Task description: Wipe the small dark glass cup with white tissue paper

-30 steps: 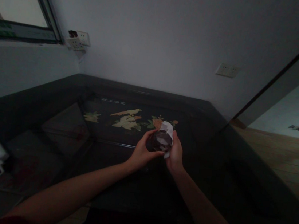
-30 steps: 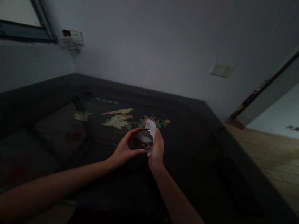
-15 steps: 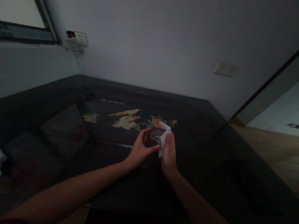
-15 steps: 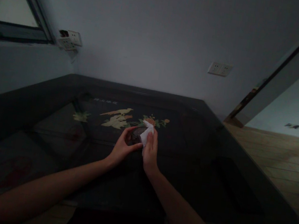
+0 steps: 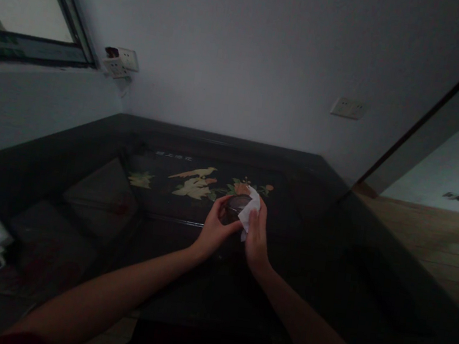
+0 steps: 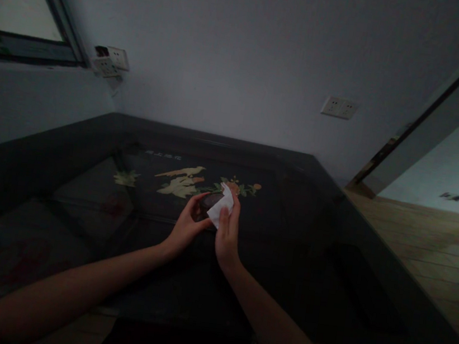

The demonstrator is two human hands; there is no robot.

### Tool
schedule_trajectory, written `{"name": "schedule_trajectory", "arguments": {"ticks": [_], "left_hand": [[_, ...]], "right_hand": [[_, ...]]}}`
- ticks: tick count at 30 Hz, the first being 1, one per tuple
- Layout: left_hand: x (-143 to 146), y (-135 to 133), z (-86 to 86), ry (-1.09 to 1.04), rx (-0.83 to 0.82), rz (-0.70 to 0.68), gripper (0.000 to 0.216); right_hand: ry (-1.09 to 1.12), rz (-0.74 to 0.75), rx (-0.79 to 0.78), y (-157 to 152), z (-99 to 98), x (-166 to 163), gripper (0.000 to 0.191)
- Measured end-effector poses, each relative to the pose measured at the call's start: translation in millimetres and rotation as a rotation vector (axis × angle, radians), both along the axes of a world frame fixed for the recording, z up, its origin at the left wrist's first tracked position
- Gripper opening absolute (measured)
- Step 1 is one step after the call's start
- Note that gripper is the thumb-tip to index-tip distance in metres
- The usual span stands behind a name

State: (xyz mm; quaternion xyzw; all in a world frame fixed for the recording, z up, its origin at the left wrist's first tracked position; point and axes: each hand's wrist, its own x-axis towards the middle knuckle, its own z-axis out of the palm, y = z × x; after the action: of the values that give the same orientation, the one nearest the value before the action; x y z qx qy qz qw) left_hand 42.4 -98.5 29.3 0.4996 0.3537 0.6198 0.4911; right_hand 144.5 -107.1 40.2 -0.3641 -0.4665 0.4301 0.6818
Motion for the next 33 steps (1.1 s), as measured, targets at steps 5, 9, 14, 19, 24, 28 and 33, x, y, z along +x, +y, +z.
{"name": "schedule_trajectory", "arguments": {"ticks": [5, 9, 14, 19, 24, 28, 33], "left_hand": [[-0.7, 1.5, -1.7, -0.018, -0.029, -0.004, 0.061], [-1.5, -2.4, 1.7, 0.017, -0.014, -0.018, 0.061], [-1.4, -6.8, 4.9, 0.091, 0.044, -0.028, 0.067], [-0.3, -8.7, 5.1, 0.127, 0.098, -0.009, 0.071], [0.9, -6.5, 4.3, 0.057, 0.043, -0.008, 0.067], [1.8, -1.6, 2.7, -0.066, -0.021, -0.02, 0.064], [0.8, 1.1, 0.8, -0.069, -0.023, -0.017, 0.063]], "right_hand": [[-0.055, 0.03, 0.063, -4.1, 2.9, 0.1, 0.047], [0.017, 0.021, -0.017, 7.4, -3.1, 4.7, 0.037], [0.293, 0.026, -0.219, 19.1, -7.2, 4.4, 0.036], [0.369, 0.075, -0.277, 19.9, -4.3, 3.4, 0.036], [0.082, 0.01, -0.106, 13.6, -2.5, 7.1, 0.032], [-0.148, 0.022, 0.088, 4.1, 2.6, 6.4, 0.041], [-0.259, 0.031, 0.129, 5.9, -1.0, 6.9, 0.046]]}}
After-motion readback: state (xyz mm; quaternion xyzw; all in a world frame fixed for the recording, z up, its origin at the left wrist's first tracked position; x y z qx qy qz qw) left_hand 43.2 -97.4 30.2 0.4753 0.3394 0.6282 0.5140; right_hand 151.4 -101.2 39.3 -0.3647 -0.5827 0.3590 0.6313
